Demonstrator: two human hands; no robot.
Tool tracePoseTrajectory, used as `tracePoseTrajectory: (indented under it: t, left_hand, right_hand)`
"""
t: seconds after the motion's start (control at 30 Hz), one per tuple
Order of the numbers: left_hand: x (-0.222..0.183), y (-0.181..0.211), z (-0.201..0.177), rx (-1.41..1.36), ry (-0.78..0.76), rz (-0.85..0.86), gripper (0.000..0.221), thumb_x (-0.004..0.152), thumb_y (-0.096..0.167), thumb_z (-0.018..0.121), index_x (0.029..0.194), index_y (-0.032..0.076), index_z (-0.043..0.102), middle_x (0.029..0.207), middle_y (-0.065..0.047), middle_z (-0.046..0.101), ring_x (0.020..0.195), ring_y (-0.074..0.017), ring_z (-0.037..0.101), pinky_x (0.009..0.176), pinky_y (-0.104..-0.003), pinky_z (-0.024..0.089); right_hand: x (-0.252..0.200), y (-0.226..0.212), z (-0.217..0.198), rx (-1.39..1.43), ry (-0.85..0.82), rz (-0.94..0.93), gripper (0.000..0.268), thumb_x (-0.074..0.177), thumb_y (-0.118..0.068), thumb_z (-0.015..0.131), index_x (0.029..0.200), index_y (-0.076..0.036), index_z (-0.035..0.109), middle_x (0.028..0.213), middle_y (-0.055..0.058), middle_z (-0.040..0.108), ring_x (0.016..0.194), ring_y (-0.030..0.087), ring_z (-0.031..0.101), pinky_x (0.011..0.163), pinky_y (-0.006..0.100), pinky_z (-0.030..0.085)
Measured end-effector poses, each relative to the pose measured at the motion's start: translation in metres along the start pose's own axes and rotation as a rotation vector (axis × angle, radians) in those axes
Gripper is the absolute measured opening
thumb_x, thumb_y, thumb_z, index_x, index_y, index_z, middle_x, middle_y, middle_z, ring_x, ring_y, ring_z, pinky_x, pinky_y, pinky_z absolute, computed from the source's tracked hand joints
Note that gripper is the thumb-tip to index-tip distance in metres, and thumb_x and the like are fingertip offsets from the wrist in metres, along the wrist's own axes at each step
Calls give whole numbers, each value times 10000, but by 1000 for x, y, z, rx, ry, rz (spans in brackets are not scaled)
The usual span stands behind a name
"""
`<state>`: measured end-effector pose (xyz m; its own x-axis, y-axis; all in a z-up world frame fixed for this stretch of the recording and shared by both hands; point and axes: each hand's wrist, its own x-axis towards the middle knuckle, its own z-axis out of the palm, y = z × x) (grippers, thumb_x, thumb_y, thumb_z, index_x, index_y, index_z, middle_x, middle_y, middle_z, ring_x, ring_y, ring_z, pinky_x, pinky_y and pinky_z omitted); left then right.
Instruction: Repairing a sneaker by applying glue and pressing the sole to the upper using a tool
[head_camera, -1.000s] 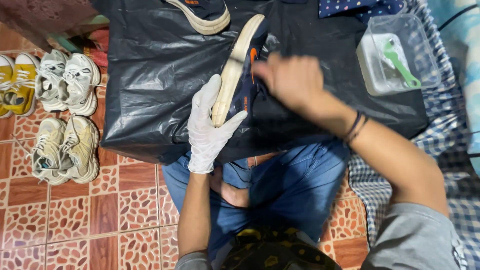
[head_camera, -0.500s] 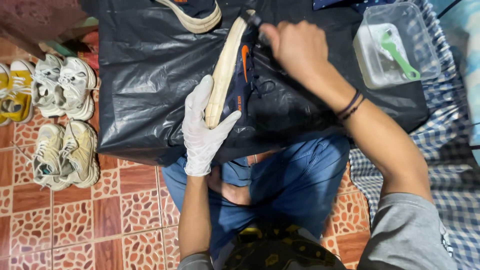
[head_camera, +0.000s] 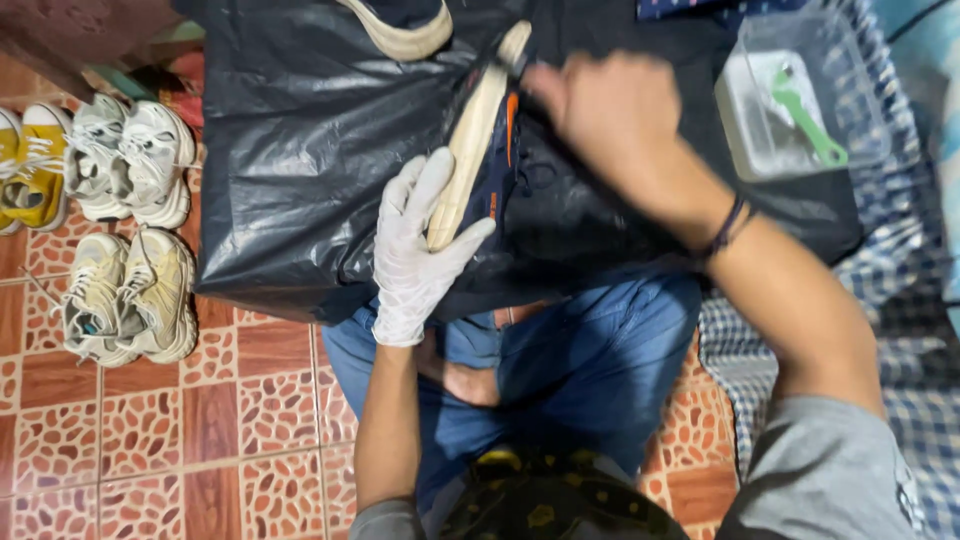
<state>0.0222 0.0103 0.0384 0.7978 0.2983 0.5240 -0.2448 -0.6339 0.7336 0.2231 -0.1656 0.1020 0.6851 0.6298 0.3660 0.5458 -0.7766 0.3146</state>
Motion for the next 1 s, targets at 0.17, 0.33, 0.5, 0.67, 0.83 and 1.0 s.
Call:
tracePoseTrajectory:
  t: [0.17,0.33,0.5,0.67,0.83,1.0]
  left_hand:
    - [2,-2,0,-18,-7,-13,743,871,294,891,1498,192,506,1439,-162,504,1429,-290,496,1219,-381,412]
    - [0,-2,2,-6,-14,29,744,876,279,900,1499,180,505,1429,-167,505,1411,-296,508,1213,-395,420]
    - [-4,0,0,-42,-25,-30,748,873,263,896,1504,181,501,1448,-158,485,1439,-285,480,1237,-379,396]
    - [-3,-2,0,-6,-39,36,746,898,282,892,1515,179,486,1452,-171,489,1434,-305,481,1231,-407,404]
    - [-2,-5,0,-18,-29,27,756,884,258,899,1513,185,486,1463,-186,462,1421,-303,491,1227,-392,412]
    - [-2,-4,0,-8,-36,37,744,898,301,884,1517,199,484,1458,-169,484,1434,-298,479,1228,-403,404]
  right_hand:
    - [-10,-4,-7,136,-86,21,682,1162,-656,426,909,-108,744,698,206,718,631,485,712,501,566,532]
    - [-9,10,20,86,-46,44,708,1165,-683,395,886,-117,719,660,164,706,564,438,711,423,520,516]
    - [-26,-19,-14,311,-285,17,738,1122,-697,316,921,-86,678,627,169,671,603,460,694,578,587,539]
    - [-1,15,27,113,-23,58,694,1186,-664,428,898,-126,759,703,200,722,629,477,713,466,555,525]
    - [-17,-6,5,238,-145,68,710,1158,-652,360,908,-90,716,734,226,715,654,510,702,517,593,520]
    - [-4,30,73,87,125,128,649,1173,-622,531,807,-124,728,640,155,692,579,442,687,439,528,486]
